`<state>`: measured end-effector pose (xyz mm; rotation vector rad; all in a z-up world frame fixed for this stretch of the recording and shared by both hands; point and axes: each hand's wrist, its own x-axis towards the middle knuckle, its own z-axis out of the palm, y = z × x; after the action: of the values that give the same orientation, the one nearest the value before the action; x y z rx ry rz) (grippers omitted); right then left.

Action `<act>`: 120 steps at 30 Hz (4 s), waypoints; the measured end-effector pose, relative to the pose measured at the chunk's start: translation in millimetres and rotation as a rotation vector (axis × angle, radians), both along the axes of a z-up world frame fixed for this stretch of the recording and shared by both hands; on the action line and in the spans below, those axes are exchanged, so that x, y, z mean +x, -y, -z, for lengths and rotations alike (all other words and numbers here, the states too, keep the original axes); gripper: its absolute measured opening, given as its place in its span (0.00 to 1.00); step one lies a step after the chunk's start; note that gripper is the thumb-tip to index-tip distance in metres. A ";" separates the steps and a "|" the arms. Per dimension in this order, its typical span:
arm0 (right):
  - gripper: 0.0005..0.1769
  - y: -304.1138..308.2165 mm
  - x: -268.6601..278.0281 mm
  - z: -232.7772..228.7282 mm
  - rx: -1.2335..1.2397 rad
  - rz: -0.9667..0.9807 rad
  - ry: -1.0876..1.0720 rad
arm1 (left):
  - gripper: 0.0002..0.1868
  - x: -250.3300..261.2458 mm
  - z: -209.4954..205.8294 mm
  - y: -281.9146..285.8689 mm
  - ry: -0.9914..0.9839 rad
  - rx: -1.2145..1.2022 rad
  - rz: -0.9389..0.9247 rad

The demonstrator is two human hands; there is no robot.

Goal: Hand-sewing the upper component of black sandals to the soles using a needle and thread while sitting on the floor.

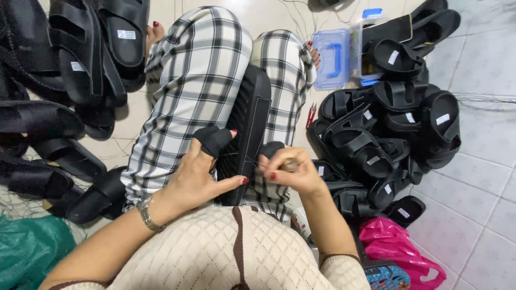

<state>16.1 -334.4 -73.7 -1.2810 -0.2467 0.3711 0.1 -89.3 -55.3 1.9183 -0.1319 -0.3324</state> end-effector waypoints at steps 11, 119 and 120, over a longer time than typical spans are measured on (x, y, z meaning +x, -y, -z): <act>0.09 4.0 36.0 -76.0 -1.242 -0.660 0.501 | 0.36 -10.3 14.2 9.2 0.055 -0.108 -0.137; 0.06 3.0 17.2 0.4 -0.821 -0.031 0.569 | 0.04 -9.4 19.9 -16.1 -0.442 -1.032 -0.099; 0.05 2.1 17.3 -0.6 -0.808 -0.034 0.563 | 0.05 -11.6 20.8 -13.6 -0.511 -1.024 -0.148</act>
<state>33.4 -336.5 -73.1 -2.1745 -0.6356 0.1202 -11.5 -75.7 -76.1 0.7918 0.1608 -0.5170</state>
